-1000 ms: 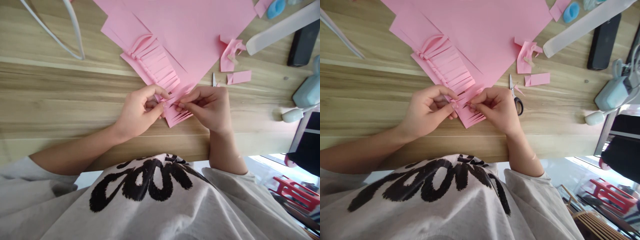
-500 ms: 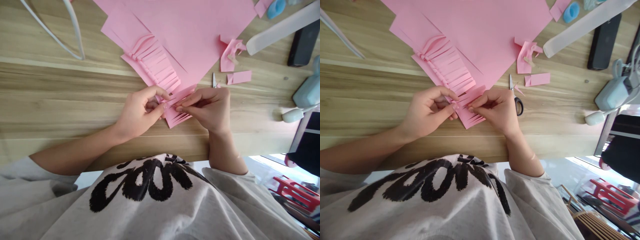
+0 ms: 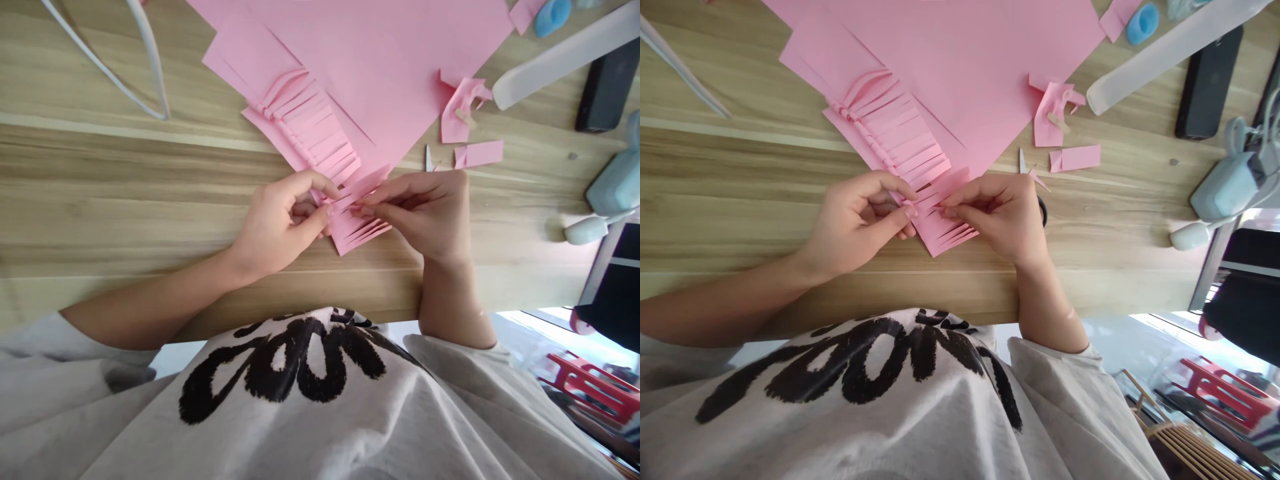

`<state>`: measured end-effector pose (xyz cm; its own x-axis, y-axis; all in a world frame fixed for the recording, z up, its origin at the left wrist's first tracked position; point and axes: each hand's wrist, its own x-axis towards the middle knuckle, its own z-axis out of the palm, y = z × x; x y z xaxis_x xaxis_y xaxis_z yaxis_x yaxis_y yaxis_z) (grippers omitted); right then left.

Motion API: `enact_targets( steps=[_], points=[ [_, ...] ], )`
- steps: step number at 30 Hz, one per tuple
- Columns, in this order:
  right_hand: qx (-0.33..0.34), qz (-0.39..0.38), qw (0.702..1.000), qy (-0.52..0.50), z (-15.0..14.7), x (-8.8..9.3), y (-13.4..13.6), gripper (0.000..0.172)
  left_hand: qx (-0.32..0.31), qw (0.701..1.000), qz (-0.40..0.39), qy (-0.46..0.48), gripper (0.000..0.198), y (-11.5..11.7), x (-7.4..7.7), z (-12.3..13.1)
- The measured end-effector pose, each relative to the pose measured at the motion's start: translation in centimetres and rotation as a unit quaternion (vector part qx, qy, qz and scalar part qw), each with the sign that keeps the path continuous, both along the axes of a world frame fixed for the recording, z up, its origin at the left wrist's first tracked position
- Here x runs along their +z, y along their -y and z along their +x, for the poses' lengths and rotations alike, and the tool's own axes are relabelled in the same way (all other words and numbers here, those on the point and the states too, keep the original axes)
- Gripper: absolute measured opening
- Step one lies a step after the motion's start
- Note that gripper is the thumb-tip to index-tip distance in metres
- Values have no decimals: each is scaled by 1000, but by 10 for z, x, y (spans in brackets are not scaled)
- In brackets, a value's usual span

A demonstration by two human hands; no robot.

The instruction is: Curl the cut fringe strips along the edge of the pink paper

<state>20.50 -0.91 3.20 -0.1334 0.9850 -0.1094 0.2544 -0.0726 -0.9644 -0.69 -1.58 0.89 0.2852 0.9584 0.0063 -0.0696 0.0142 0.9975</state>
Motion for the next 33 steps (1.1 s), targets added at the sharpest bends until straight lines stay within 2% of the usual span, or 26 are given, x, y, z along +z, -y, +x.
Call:
enact_targets(
  steps=[5,14,22,33],
  points=[
    [10,26,1000,9,-3,-1,1,20,-4,1000,-2,-22,15,1,0,-1],
    [17,30,999,11,-7,-3,0,20,-11,997,24,-70,9,3,-2,-4],
    [8,51,999,16,-3,-5,-1,21,0,999,6,-45,11,2,-1,-2],
    [12,33,998,59,0,0,-1,15,2,999,3,-46,12,2,-2,-2]
  ],
)
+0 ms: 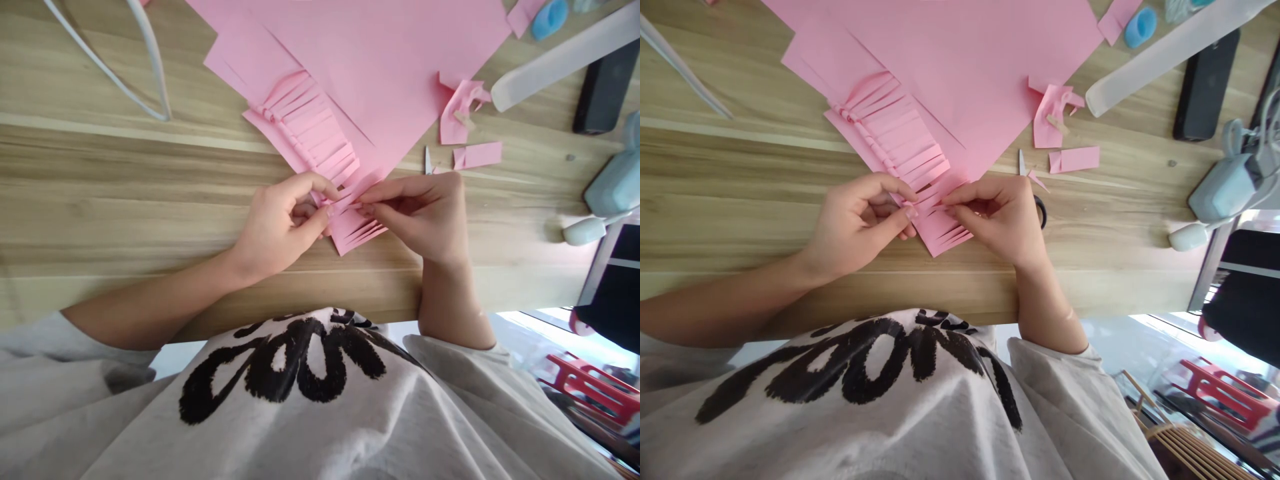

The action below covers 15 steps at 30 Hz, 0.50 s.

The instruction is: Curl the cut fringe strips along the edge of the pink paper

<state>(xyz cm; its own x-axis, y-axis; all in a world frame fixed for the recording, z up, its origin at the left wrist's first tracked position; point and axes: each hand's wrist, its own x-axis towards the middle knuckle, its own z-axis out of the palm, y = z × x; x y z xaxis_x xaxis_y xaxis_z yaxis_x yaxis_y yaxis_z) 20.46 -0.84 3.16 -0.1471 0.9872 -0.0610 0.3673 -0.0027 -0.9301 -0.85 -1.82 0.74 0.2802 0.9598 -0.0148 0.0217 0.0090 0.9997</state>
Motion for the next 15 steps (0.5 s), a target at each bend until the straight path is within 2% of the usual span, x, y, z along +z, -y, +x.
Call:
enact_targets(
  steps=[15],
  points=[
    [0,-22,999,-45,-2,2,3,25,-11,1000,4,-8,8,-1,1,0]
  ],
)
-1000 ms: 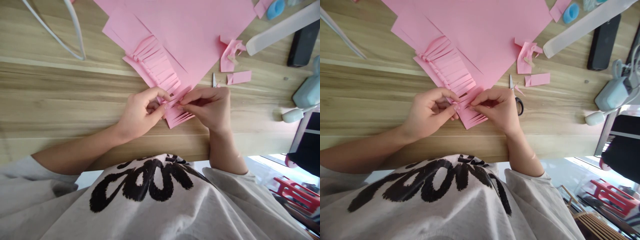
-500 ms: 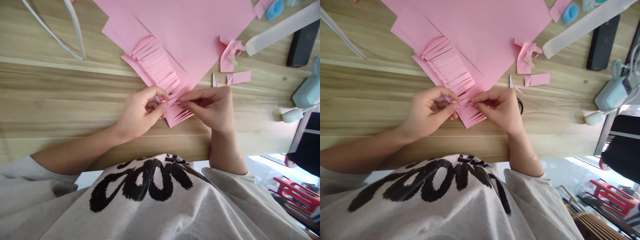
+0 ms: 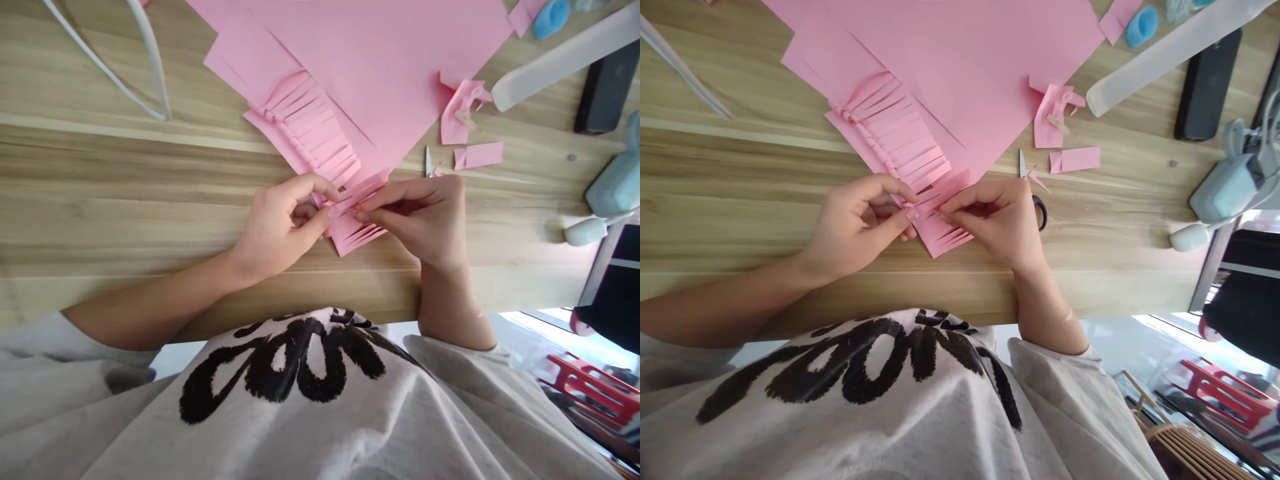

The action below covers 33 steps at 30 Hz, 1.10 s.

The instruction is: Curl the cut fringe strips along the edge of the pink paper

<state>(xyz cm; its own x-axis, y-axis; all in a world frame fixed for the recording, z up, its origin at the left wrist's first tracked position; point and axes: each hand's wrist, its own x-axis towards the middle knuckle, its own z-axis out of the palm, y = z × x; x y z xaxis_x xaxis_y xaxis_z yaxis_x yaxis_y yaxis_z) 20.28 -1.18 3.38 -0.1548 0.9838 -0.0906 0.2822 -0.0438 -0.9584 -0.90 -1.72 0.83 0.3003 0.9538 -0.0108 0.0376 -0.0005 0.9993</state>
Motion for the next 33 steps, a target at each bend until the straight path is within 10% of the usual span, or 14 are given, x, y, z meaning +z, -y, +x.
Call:
enact_targets(
  steps=[33],
  points=[
    [-10,18,1000,-16,-7,-5,-3,26,-9,1000,29,2,14,0,-1,0]
  ],
)
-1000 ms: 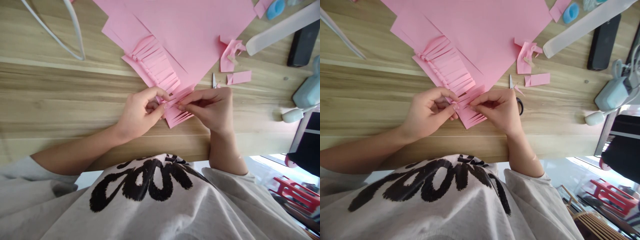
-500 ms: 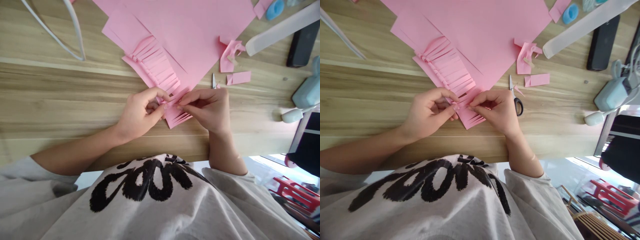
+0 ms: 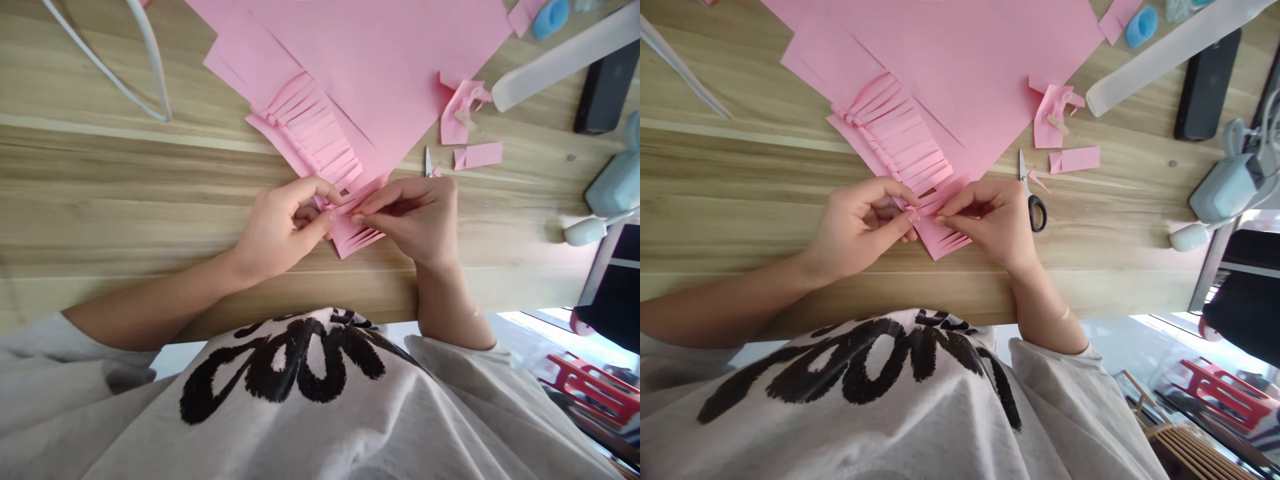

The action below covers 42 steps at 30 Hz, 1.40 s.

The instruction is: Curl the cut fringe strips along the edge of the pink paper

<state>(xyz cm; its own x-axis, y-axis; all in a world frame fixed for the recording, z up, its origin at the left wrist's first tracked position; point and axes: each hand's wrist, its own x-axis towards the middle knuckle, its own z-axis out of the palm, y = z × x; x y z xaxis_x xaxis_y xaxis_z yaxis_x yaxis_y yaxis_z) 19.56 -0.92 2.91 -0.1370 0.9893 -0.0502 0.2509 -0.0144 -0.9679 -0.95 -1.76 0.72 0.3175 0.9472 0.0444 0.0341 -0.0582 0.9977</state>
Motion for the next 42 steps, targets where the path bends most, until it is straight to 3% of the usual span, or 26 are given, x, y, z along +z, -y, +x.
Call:
enact_targets(
  steps=[10,21,35,42],
  points=[
    [48,-2,999,5,4,-1,0,19,-4,1000,-18,-7,9,-1,4,3],
    [28,-14,1000,0,1,1,1,20,-16,998,-45,-27,9,1,8,0],
    [54,-8,998,-4,-2,3,2,23,-28,999,-14,-9,12,1,1,1],
    [46,-43,998,-5,3,4,3,15,-4,1000,-19,-11,11,1,2,0]
  ],
)
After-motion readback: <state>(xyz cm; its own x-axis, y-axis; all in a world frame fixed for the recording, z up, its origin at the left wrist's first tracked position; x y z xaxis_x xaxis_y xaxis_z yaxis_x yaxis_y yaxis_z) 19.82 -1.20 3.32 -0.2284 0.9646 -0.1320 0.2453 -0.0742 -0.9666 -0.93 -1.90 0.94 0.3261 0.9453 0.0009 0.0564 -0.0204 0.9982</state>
